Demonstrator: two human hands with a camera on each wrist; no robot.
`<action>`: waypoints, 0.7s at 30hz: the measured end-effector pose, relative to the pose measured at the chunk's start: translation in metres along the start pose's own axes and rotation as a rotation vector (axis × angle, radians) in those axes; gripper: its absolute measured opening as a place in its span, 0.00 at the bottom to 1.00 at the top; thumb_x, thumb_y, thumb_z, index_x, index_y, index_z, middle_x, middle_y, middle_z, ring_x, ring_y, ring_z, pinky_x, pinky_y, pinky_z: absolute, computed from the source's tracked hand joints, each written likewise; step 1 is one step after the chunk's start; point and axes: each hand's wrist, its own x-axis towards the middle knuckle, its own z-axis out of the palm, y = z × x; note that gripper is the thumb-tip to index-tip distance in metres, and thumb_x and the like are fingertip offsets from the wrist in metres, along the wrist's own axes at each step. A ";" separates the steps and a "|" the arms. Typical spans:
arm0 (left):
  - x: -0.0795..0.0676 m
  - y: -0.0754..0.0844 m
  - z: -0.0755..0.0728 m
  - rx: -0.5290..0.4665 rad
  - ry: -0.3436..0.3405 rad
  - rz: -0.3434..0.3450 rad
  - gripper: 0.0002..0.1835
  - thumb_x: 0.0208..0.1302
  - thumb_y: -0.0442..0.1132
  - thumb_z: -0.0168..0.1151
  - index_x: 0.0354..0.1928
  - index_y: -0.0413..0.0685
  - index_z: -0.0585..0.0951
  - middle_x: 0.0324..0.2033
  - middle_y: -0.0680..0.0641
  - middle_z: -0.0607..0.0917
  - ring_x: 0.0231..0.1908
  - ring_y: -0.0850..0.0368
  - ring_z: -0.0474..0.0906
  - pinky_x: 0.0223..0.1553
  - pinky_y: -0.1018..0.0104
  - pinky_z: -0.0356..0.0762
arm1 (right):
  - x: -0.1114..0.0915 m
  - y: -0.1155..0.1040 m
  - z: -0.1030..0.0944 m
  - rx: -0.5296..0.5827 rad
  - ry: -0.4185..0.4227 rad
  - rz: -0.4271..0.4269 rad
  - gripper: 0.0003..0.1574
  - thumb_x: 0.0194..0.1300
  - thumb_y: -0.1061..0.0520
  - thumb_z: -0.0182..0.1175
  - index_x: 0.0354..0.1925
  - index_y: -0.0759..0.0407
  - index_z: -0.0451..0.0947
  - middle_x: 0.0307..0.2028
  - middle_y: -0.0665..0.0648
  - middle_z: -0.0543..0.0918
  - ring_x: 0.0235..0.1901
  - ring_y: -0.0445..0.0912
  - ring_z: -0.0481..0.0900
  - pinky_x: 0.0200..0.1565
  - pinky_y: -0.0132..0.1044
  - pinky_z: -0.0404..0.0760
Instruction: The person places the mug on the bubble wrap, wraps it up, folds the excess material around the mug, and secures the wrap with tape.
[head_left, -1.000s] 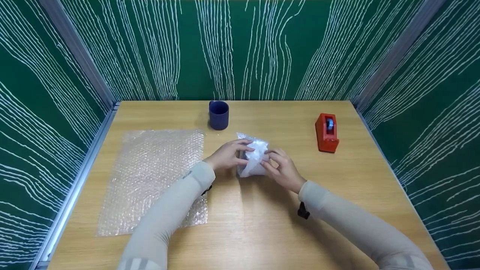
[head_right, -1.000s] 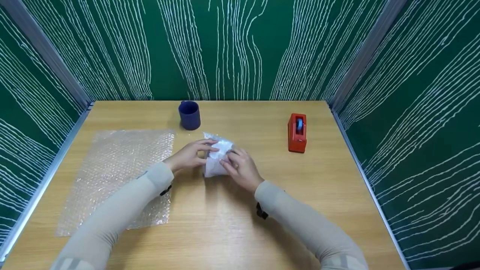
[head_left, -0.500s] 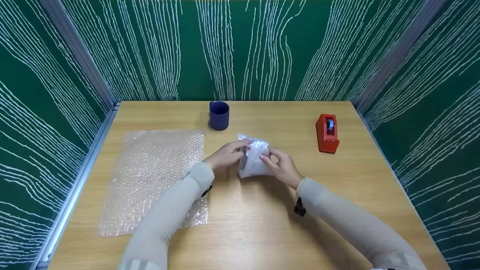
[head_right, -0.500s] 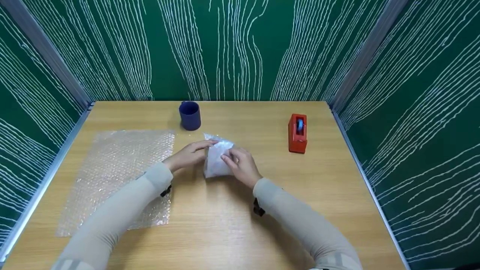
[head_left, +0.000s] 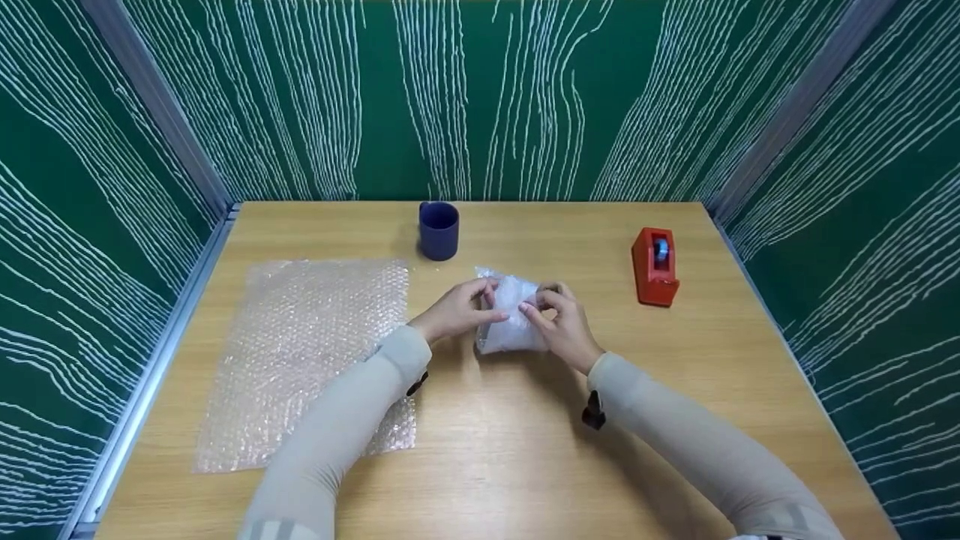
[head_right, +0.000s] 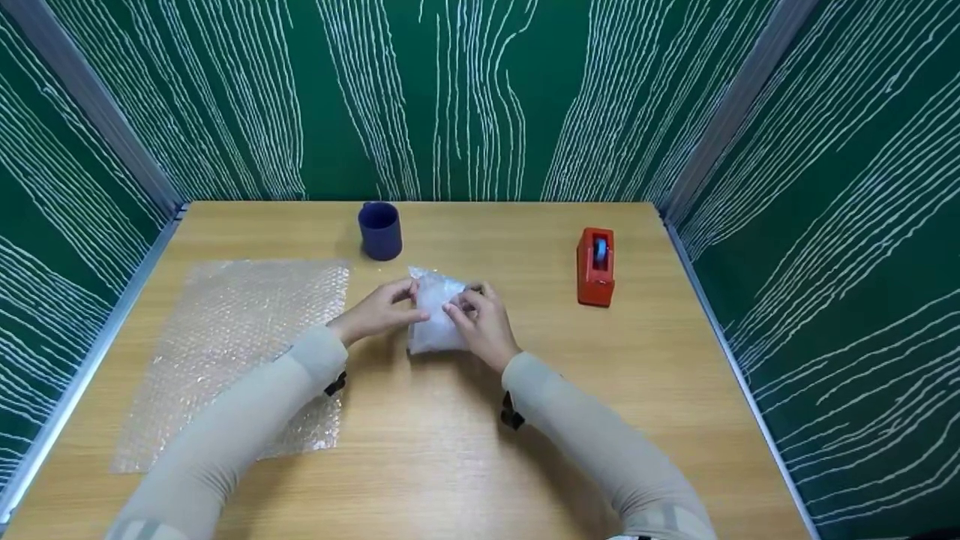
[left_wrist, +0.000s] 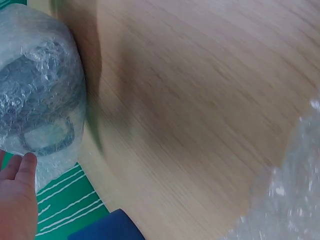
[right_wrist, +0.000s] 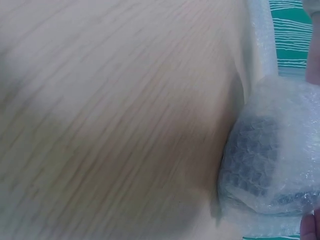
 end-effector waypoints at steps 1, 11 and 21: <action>0.000 0.000 0.000 0.007 0.006 0.009 0.16 0.73 0.45 0.72 0.47 0.39 0.79 0.70 0.38 0.82 0.74 0.42 0.74 0.80 0.47 0.67 | 0.001 -0.001 0.000 0.006 0.006 0.016 0.08 0.71 0.61 0.74 0.36 0.66 0.87 0.52 0.65 0.81 0.50 0.53 0.82 0.53 0.34 0.82; 0.001 -0.004 0.000 0.068 0.052 0.042 0.09 0.79 0.40 0.59 0.46 0.38 0.78 0.47 0.42 0.83 0.51 0.53 0.77 0.63 0.57 0.76 | 0.011 0.003 -0.006 0.018 -0.025 0.031 0.12 0.68 0.61 0.76 0.32 0.66 0.83 0.72 0.74 0.75 0.74 0.69 0.72 0.77 0.64 0.68; 0.003 -0.003 0.005 0.032 0.122 0.063 0.07 0.78 0.36 0.58 0.45 0.38 0.74 0.43 0.42 0.81 0.48 0.49 0.78 0.57 0.59 0.79 | 0.016 0.010 -0.004 0.113 -0.072 0.083 0.14 0.69 0.62 0.75 0.31 0.65 0.80 0.61 0.71 0.85 0.67 0.66 0.79 0.74 0.59 0.72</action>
